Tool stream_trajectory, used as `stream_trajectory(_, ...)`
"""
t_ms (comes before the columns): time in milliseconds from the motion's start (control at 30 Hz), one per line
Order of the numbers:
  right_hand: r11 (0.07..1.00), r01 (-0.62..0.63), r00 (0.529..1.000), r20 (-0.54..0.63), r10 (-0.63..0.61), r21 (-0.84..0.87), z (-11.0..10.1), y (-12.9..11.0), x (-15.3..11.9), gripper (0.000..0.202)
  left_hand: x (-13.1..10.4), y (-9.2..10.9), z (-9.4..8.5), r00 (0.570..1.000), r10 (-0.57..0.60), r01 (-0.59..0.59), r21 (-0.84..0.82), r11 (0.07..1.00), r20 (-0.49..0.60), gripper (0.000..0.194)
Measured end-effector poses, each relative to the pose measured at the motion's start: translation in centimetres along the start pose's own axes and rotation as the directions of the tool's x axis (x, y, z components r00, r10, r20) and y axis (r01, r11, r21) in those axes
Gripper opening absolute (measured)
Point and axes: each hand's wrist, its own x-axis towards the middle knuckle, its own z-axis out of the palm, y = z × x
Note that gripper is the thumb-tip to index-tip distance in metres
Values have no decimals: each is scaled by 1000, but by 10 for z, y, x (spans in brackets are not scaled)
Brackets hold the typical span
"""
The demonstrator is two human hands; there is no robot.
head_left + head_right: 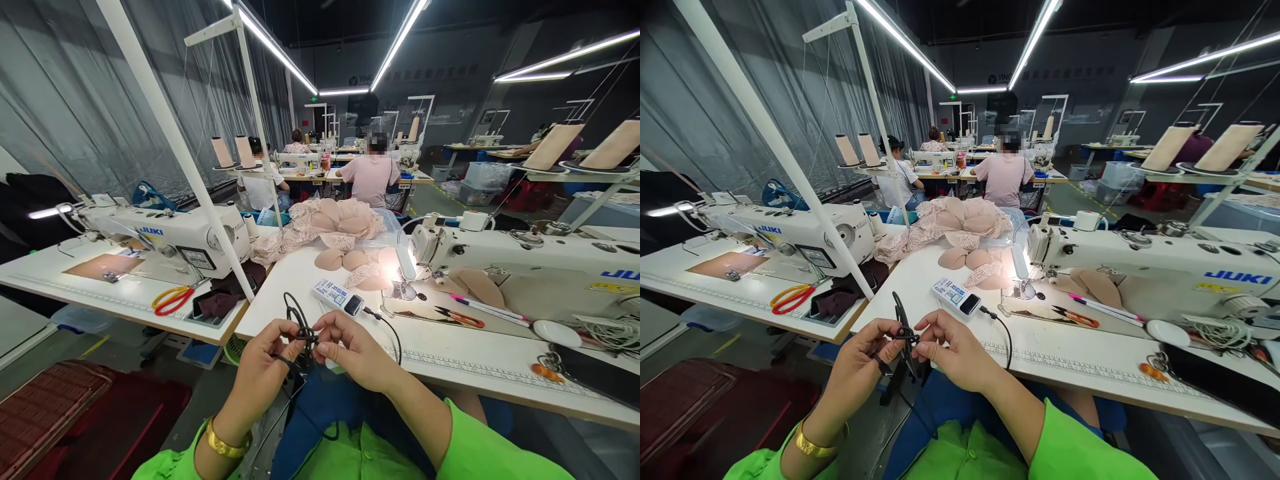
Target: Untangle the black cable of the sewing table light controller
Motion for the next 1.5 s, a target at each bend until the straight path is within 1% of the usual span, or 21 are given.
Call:
stream_trajectory(67, 992, 24, 1000, 19, -21, -123, -4, -3, -4, 37, 0, 1, -2, 999, -16, 11, -110, 994, -46, 24)
stream_trajectory(133, 982, 20, 999, 35, -14, -186, -7, -3, -6, 36, 1, 0, -4, 995, -7, -8, -152, 988, -100, 24)
stream_trajectory(233, 992, 27, 999, 44, -22, -124, -4, 3, -5, 33, 2, -1, -3, 993, 11, -25, -120, 992, -117, 23)
stream_trajectory(300, 996, 47, 998, 31, -45, -72, -1, 7, -2, 32, 3, -2, 0, 996, 15, -23, -97, 995, -92, 22)
stream_trajectory(367, 997, 65, 998, 14, -65, -48, 3, 9, 1, 33, 3, -1, 3, 999, 12, -15, -94, 995, -33, 21)
stream_trajectory(467, 999, 48, 999, 2, -48, 11, 4, 11, 3, 39, 3, 2, 8, 999, -1, 5, -96, 995, 37, 20)
stream_trajectory(567, 996, 8, 1000, -14, -7, 93, 1, 10, 4, 45, 3, 4, 8, 999, 2, 4, -111, 994, 51, 22)
stream_trajectory(700, 991, -1, 995, -101, 14, 132, -4, 10, 5, 47, 3, 1, 4, 997, 13, 1, -185, 983, 73, 40)
stream_trajectory(733, 991, -2, 993, -117, 18, 134, -4, 10, 5, 47, 3, -1, 3, 998, 9, 4, -196, 980, 66, 41)
stream_trajectory(833, 990, -10, 993, -117, 26, 139, -2, 12, 5, 49, 4, -7, 4, 997, -25, 40, -236, 971, 67, 33)
stream_trajectory(900, 991, -11, 994, -104, 25, 130, 0, 14, 6, 50, 4, -9, 8, 998, -52, 59, -228, 972, 35, 32)
stream_trajectory(1000, 996, -8, 993, -114, 18, 91, 3, 18, 6, 51, 0, -8, 16, 992, -75, 61, -140, 988, -100, 33)
stream_trajectory(1033, 997, -4, 992, -124, 13, 72, 4, 20, 6, 52, -2, -7, 18, 990, -86, 73, -113, 991, -114, 34)
stream_trajectory(1067, 999, 1, 991, -133, 6, 55, 5, 21, 6, 52, -3, -5, 21, 990, -100, 90, -96, 991, -97, 36)
stream_trajectory(1167, 1000, 2, 990, -141, 0, 15, 7, 26, 6, 47, -6, 1, 25, 991, -129, 131, -96, 987, 23, 41)
stream_trajectory(1267, 1000, -9, 992, -129, 12, 18, 7, 25, 5, 42, -9, 3, 22, 991, -109, 115, -79, 990, 79, 40)
stream_trajectory(1367, 999, -21, 986, -166, 26, 37, 6, 20, 5, 43, -13, 3, 17, 984, -91, 97, -32, 995, 154, 36)
stream_trajectory(1433, 999, -23, 980, -195, 30, 38, 4, 18, 5, 44, -14, 3, 15, 983, -98, 111, -75, 991, 154, 32)
stream_trajectory(1500, 1000, -15, 981, -191, 18, 16, 5, 17, 5, 43, -13, 3, 16, 987, -117, 133, -159, 978, 110, 28)
